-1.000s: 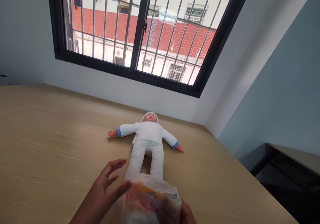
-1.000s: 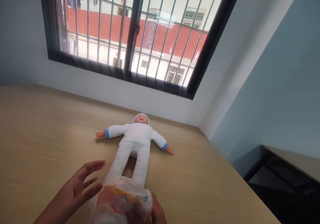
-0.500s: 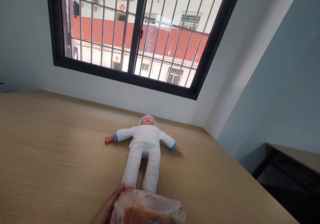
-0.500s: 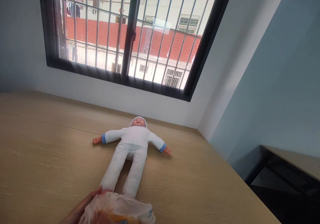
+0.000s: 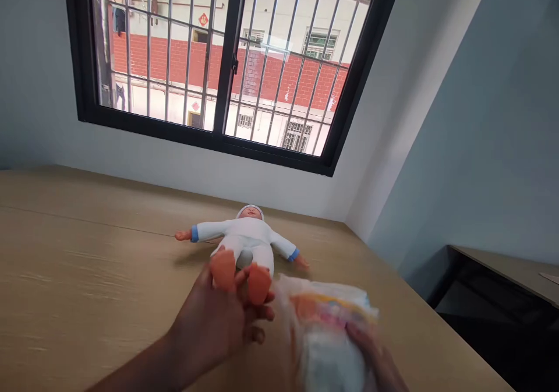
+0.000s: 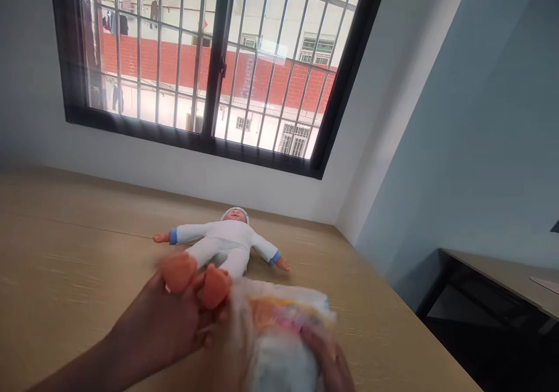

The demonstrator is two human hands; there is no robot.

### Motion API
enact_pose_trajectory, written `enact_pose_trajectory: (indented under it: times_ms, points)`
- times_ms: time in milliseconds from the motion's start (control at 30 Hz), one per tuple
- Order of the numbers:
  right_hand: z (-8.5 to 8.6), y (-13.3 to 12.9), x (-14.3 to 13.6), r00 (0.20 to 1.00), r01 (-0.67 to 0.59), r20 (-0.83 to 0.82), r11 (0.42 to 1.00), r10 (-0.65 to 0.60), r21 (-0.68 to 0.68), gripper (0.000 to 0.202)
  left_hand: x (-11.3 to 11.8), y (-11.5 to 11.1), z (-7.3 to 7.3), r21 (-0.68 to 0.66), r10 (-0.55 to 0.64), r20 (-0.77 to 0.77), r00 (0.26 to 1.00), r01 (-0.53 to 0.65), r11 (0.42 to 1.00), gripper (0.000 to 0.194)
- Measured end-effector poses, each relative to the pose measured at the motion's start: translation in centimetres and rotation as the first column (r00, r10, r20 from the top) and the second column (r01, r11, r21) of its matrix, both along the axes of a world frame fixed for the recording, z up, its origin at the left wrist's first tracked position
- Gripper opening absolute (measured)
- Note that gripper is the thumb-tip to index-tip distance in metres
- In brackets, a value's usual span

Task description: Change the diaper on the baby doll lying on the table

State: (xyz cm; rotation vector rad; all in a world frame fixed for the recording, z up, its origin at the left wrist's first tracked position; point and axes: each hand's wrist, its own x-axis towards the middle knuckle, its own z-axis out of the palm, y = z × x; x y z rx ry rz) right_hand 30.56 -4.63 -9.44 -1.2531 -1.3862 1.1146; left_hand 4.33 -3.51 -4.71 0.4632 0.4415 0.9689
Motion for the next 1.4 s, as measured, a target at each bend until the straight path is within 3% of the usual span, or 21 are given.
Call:
enact_pose_trajectory:
  times_ms: [67,133,200,267,367,400,467,533,567,600,667,733,800,900,1067,1200,1300,1400]
  points:
    - [1.6,1.5,2.1,0.956,0.257,-0.106,0.956,-0.274,-0.144,0.059,-0.8,0.9,1.8,0.047,-0.042,-0.042,0.998,0.044,0.998,0.053]
    - [3.8,3.1,4.1,0.913,0.365,-0.129,0.916,-0.387,-0.166,0.058,-1.5,1.7,3.0,0.092,-0.070,-0.078,0.994,0.077,0.993,0.055]
    - [6.5,4.4,5.7,0.861,0.484,-0.160,0.875,-0.482,-0.035,0.054,-2.0,2.5,3.8,0.140,-0.095,-0.094,0.991,0.107,0.984,0.058]
    - [9.2,5.3,6.8,0.794,0.599,-0.241,0.785,-0.558,0.157,0.047,-2.4,3.2,4.3,0.191,-0.141,-0.102,0.985,0.158,0.969,0.060]
    - [11.0,6.0,7.4,0.798,0.602,-0.301,0.713,-0.522,0.359,0.041,-2.9,3.9,4.7,0.256,-0.197,-0.126,0.972,0.224,0.941,0.061]
    - [10.6,6.1,7.4,0.826,0.564,-0.256,0.730,-0.503,0.385,0.040,-3.1,4.1,4.7,0.270,-0.206,-0.133,0.969,0.236,0.933,0.061]
    - [8.0,6.1,7.0,0.890,0.438,-0.048,0.818,-0.454,0.373,0.039,-3.4,4.3,4.7,0.295,-0.215,-0.132,0.968,0.245,0.923,0.061]
    - [3.8,5.7,6.1,0.910,0.230,0.279,0.932,-0.308,0.279,0.037,-3.7,4.5,4.6,0.316,-0.229,-0.125,0.965,0.258,0.913,0.063]
    - [1.5,5.3,5.6,0.882,0.101,0.422,0.959,-0.209,0.263,0.035,-3.8,4.6,4.5,0.326,-0.238,-0.119,0.964,0.264,0.908,0.064]
    - [-0.8,4.9,5.0,0.817,0.011,0.551,0.960,-0.169,0.279,0.034,-4.0,4.7,4.5,0.335,-0.245,-0.111,0.963,0.269,0.903,0.066]
    - [-4.5,4.0,3.7,0.547,-0.184,0.836,0.968,-0.045,0.172,0.041,-4.3,5.0,4.4,0.353,-0.264,-0.087,0.961,0.278,0.893,0.068]
    - [-6.6,3.3,2.4,0.286,-0.200,0.958,0.979,0.013,0.047,0.064,-4.6,5.2,4.3,0.368,-0.286,-0.059,0.956,0.287,0.884,0.067]
    - [-7.3,3.1,1.3,0.143,-0.161,0.990,0.987,0.013,0.011,0.079,-4.8,5.4,4.4,0.382,-0.303,-0.043,0.952,0.296,0.875,0.063]
    - [-7.0,3.4,-0.5,0.095,-0.163,0.995,0.987,0.006,0.009,0.083,-5.2,5.6,4.5,0.405,-0.309,-0.030,0.951,0.294,0.866,0.056]
    - [-7.3,4.0,-4.6,0.145,-0.320,0.977,0.942,0.157,-0.104,0.083,-5.8,6.2,4.3,0.441,-0.334,0.001,0.943,0.299,0.846,0.053]
    - [-7.9,4.4,-7.9,0.224,-0.599,0.917,0.789,0.329,-0.137,0.076,-6.1,6.5,4.1,0.467,-0.352,-0.005,0.936,0.314,0.827,0.049]
    - [-8.0,4.7,-9.7,0.243,-0.714,0.881,0.689,0.406,-0.121,0.070,-6.1,6.7,4.0,0.502,-0.370,-0.002,0.929,0.321,0.803,0.045]
    - [-7.9,4.8,-11.0,0.260,-0.712,0.881,0.695,0.395,-0.102,0.070,-6.1,6.8,4.0,0.503,-0.379,0.001,0.925,0.327,0.800,0.050]
